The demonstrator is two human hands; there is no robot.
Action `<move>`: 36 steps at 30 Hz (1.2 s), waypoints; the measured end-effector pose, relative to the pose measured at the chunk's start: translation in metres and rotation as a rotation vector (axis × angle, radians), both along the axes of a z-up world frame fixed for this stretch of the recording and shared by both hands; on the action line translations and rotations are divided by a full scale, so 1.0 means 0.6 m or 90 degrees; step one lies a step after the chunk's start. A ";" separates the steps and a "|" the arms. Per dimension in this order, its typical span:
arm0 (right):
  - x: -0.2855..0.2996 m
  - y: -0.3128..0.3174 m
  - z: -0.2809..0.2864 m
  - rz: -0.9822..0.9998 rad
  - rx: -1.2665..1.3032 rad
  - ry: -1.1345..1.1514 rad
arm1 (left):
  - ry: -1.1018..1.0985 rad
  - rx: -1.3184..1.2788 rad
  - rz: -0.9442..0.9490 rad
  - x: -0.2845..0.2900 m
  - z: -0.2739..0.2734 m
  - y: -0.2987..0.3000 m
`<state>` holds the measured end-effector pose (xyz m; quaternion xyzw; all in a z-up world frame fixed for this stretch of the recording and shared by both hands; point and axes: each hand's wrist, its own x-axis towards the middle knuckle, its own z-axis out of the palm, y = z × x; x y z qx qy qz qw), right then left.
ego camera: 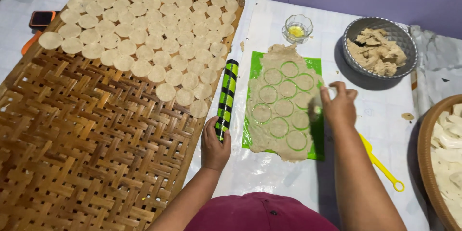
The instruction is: Rolling out dough using a rolling pin and cutting out circular pieces for food preparation.
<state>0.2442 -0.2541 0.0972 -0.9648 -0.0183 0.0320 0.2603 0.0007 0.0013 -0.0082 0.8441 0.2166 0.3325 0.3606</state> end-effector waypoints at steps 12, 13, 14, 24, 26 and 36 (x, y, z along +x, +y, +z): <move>0.028 -0.190 -0.027 -0.131 0.005 0.056 | -0.005 -0.002 -0.008 -0.001 0.000 0.000; -0.007 -0.185 -0.004 -0.134 0.005 0.057 | -0.004 -0.001 -0.011 -0.002 0.016 -0.002; -0.042 -0.182 0.018 -0.181 -0.063 0.107 | 0.010 -0.003 -0.021 -0.004 0.031 -0.006; -0.176 -0.302 -0.122 -0.130 -0.281 0.051 | 0.048 -0.028 -0.024 -0.007 0.052 -0.015; -0.203 -0.281 -0.080 -0.138 -0.204 0.054 | 0.011 -0.013 -0.019 -0.003 0.019 -0.010; -0.307 -0.147 0.021 0.040 -0.025 0.072 | -0.027 -0.014 -0.010 -0.001 0.002 -0.009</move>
